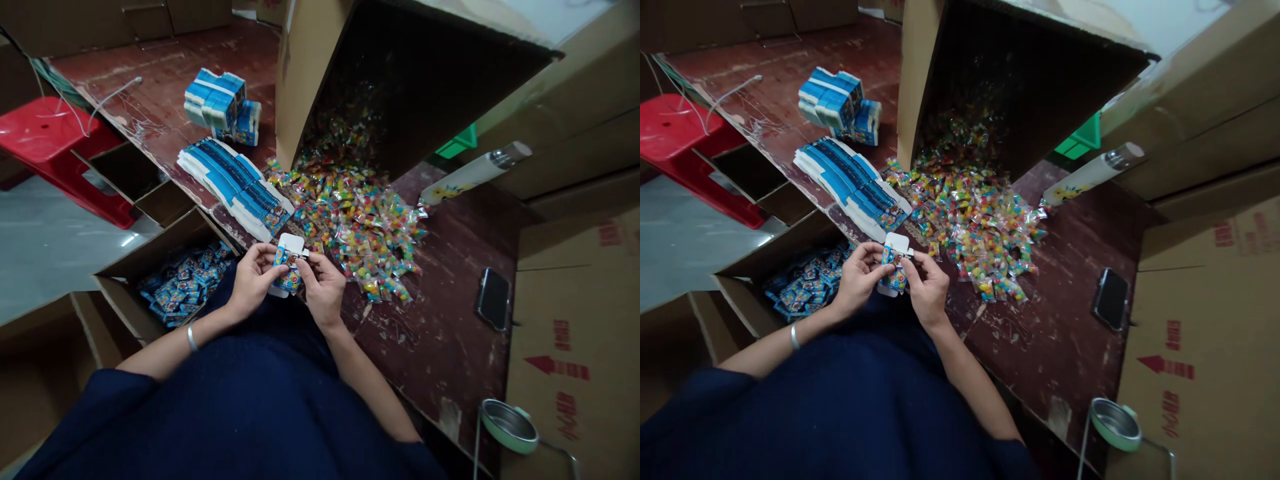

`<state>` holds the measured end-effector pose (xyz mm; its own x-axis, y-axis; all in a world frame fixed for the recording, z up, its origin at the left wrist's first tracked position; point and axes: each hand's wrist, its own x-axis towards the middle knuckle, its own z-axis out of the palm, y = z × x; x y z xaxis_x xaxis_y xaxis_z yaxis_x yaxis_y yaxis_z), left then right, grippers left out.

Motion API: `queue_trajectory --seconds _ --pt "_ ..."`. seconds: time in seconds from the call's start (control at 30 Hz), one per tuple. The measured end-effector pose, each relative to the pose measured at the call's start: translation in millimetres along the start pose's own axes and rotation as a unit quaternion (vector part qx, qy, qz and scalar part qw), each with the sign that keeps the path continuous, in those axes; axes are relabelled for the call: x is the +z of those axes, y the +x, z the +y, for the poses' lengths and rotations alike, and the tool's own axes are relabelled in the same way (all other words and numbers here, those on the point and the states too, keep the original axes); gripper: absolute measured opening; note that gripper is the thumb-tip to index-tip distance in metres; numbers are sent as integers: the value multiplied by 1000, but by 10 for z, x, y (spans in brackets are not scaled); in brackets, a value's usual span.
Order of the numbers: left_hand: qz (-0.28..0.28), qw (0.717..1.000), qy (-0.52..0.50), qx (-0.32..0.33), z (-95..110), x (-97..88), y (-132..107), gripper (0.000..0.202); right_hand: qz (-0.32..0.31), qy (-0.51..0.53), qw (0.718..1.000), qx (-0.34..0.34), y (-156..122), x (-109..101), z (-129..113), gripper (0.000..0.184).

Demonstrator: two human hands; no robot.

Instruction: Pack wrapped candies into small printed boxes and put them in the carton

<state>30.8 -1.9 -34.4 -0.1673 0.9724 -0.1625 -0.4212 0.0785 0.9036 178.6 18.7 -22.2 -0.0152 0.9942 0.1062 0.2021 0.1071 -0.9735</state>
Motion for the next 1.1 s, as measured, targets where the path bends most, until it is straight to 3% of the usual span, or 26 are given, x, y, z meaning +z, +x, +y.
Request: queue_trajectory --seconds 0.1,0.17,0.37,0.47,0.57,0.7,0.83,1.0,1.1 --pt "-27 996 87 23 24 -48 -44 67 37 -2 999 -35 25 57 59 41" --pt "-65 990 121 18 35 -81 -58 69 55 -31 996 -61 17 68 105 40" --pt "-165 981 97 -36 134 -111 2 44 29 -118 978 -172 21 -34 121 14" --pt "-179 978 99 -49 175 -112 24 38 13 -109 973 -203 54 -68 81 14" --pt "-156 982 99 -41 185 -115 30 43 1 -57 983 -172 61 -45 73 8" --pt "-127 989 70 -39 215 -108 18 50 0 1 993 -115 70 -20 26 22" --pt "-139 987 70 -52 278 -108 -17 50 -78 3 989 -123 148 -74 -139 25" --pt "-146 982 120 -27 288 -159 -30 50 -134 23 990 29 296 -178 -320 36" --pt "-167 976 136 -24 276 -177 -26 52 -152 10 986 63 390 -236 -360 38"
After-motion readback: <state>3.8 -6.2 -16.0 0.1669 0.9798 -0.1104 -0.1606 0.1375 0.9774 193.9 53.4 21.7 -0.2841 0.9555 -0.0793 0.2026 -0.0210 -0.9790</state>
